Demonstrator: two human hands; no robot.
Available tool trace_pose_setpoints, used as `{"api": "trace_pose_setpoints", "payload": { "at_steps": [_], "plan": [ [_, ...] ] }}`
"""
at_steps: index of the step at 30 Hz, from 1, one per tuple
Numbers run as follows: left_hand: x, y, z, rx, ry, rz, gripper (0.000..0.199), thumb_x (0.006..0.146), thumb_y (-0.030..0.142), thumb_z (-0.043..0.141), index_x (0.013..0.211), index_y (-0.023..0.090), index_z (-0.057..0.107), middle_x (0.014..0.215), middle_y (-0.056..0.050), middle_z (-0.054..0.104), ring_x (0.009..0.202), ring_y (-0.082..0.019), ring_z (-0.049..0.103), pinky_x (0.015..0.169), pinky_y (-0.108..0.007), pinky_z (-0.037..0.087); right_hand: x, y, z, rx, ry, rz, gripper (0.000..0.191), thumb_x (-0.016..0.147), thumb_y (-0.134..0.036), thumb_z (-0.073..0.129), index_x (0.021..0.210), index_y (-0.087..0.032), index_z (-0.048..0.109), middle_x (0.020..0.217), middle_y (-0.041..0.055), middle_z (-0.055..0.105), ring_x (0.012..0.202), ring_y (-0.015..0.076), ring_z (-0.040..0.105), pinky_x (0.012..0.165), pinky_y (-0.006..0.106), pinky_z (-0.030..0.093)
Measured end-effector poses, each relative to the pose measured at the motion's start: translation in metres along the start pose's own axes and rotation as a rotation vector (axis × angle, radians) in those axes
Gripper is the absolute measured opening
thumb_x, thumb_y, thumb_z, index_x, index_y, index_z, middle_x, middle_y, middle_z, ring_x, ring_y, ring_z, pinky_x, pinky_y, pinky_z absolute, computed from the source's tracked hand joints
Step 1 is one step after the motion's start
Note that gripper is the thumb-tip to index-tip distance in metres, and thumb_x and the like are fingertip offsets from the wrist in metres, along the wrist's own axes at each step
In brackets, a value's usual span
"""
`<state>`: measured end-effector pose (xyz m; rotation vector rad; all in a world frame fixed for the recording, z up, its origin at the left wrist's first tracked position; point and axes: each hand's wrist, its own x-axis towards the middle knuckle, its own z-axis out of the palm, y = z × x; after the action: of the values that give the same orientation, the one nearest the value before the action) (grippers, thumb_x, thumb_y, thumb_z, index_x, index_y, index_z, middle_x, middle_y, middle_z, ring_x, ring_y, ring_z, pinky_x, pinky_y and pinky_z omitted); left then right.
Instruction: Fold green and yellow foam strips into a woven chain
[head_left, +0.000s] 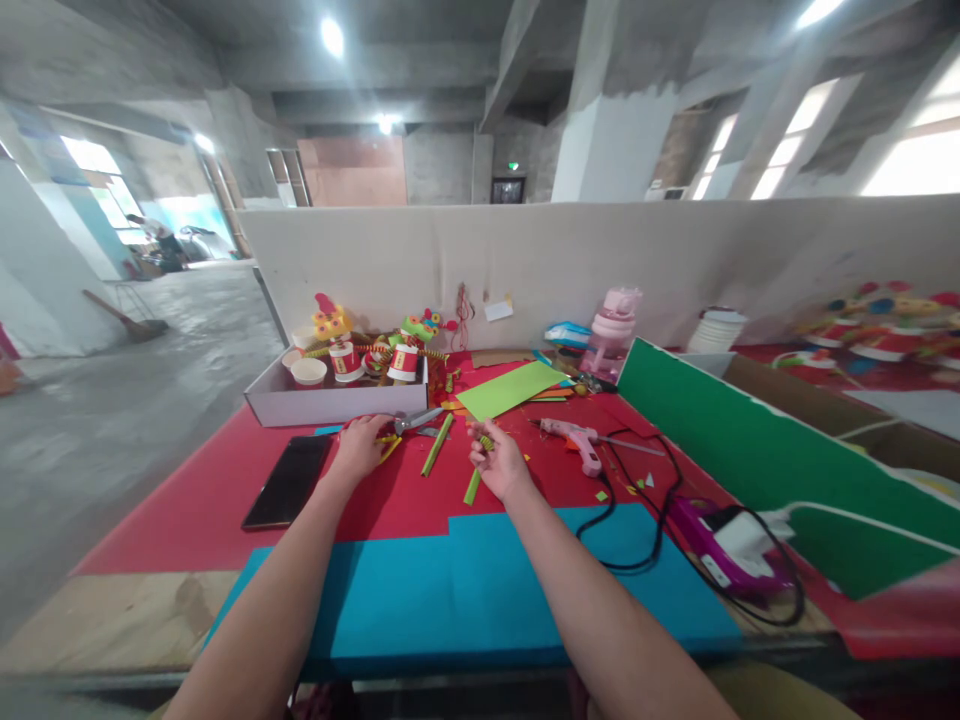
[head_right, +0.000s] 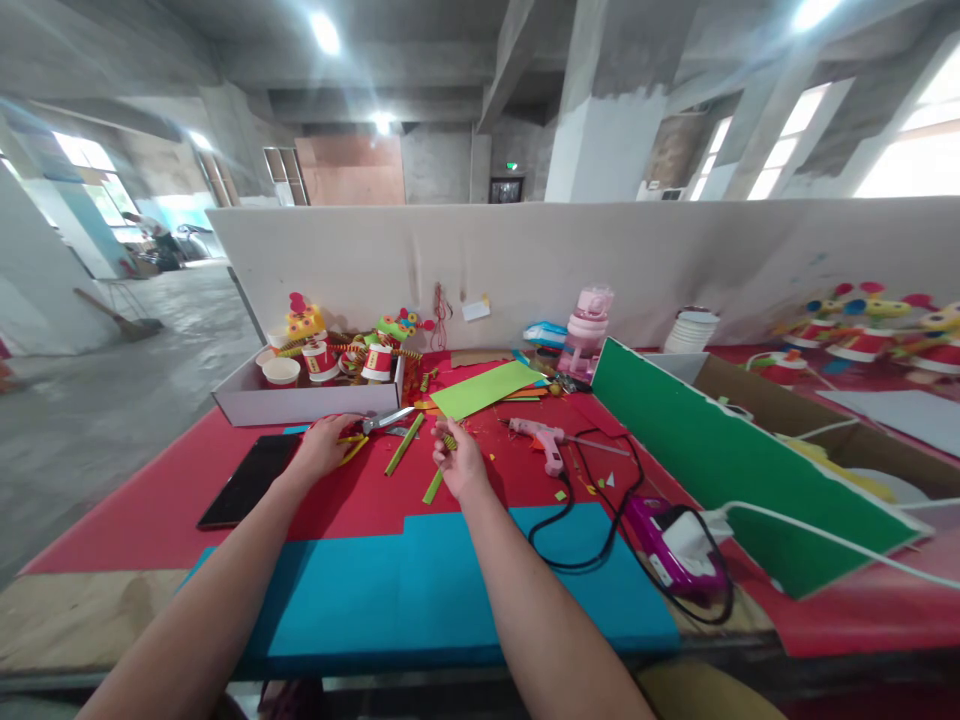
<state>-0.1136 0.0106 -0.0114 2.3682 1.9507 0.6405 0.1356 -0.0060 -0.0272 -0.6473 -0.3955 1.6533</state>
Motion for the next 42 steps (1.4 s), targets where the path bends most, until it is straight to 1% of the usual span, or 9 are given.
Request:
{"api": "trace_pose_setpoints", "payload": {
  "at_steps": [3,9,19,23,26,30,33,35,42],
  "plan": [
    [0.002,0.000,0.002,0.042,0.016,0.059,0.045,0.080,0.011,0.049,0.123,0.020,0.059,0.114,-0.010,0.064,0.110,-0.023,0.055,0.095,-0.033,0.041,0.000,0.000,0.001,0.012,0.006,0.008,0.013,0.085,-0.025,0.059,0.080,-0.015,0.065,0.066,0.0016,0.065,0.044,0.0052,0.046,0.034,0.014,0.033],
    [0.009,0.005,0.001,0.124,0.076,0.126,0.043,0.083,0.012,0.045,0.121,0.023,0.062,0.114,-0.010,0.063,0.112,-0.026,0.051,0.097,-0.039,0.037,0.000,0.000,0.000,-0.003,0.003,0.004,0.009,0.083,-0.024,0.062,0.079,-0.016,0.064,0.066,0.0012,0.066,0.043,0.0058,0.046,0.034,0.016,0.033],
    [0.005,0.019,0.000,0.125,0.035,-0.024,0.042,0.081,0.018,0.051,0.121,0.027,0.063,0.119,-0.011,0.060,0.113,-0.030,0.047,0.089,-0.043,0.039,0.001,-0.003,-0.001,0.015,0.018,-0.047,0.013,0.085,-0.027,0.059,0.076,-0.018,0.062,0.065,0.0009,0.065,0.043,0.0071,0.047,0.034,0.017,0.036],
    [0.004,0.023,-0.007,0.101,0.063,-0.037,0.044,0.079,0.018,0.054,0.121,0.027,0.062,0.122,-0.010,0.060,0.114,-0.030,0.047,0.090,-0.043,0.040,0.003,-0.009,-0.004,0.040,0.053,-0.071,0.021,0.087,-0.036,0.057,0.075,-0.019,0.061,0.065,0.0020,0.064,0.049,0.0096,0.054,0.043,0.019,0.047],
    [0.011,0.038,-0.012,0.026,0.139,0.040,0.039,0.081,0.017,0.051,0.118,0.026,0.064,0.119,-0.008,0.062,0.112,-0.028,0.050,0.093,-0.041,0.041,0.002,-0.013,-0.005,0.115,0.049,-0.094,0.028,0.090,-0.042,0.050,0.078,-0.018,0.061,0.071,0.0053,0.065,0.066,0.0134,0.064,0.061,0.023,0.057],
    [0.020,0.078,-0.004,-0.271,0.170,0.237,0.028,0.085,0.019,0.049,0.105,0.021,0.069,0.103,-0.007,0.068,0.097,-0.021,0.059,0.089,-0.033,0.046,-0.001,-0.014,-0.002,0.137,-0.047,-0.083,0.036,0.091,-0.050,0.045,0.085,-0.018,0.061,0.084,0.0092,0.068,0.085,0.0179,0.067,0.077,0.031,0.058],
    [0.015,0.105,0.014,-0.449,0.142,0.351,0.023,0.087,0.020,0.050,0.101,0.020,0.069,0.093,-0.006,0.068,0.086,-0.017,0.061,0.081,-0.030,0.049,-0.002,-0.011,0.000,0.100,-0.078,-0.044,0.038,0.091,-0.051,0.043,0.087,-0.018,0.061,0.084,0.0087,0.068,0.081,0.0179,0.067,0.072,0.030,0.057],
    [0.009,0.113,0.026,-0.508,0.123,0.425,0.028,0.084,0.015,0.053,0.108,0.020,0.066,0.099,-0.007,0.066,0.091,-0.018,0.061,0.083,-0.031,0.049,-0.002,-0.008,0.002,0.054,-0.099,-0.026,0.039,0.090,-0.052,0.044,0.088,-0.018,0.062,0.080,0.0066,0.067,0.073,0.0164,0.065,0.064,0.028,0.055],
    [-0.001,0.109,0.043,-0.370,0.047,0.515,0.040,0.079,0.003,0.045,0.112,0.019,0.064,0.110,-0.011,0.059,0.105,-0.020,0.056,0.089,-0.033,0.049,-0.007,-0.002,0.011,-0.105,-0.171,-0.003,0.039,0.090,-0.053,0.047,0.097,-0.019,0.065,0.077,0.0004,0.068,0.068,0.0132,0.062,0.060,0.023,0.048]
  ]
}}
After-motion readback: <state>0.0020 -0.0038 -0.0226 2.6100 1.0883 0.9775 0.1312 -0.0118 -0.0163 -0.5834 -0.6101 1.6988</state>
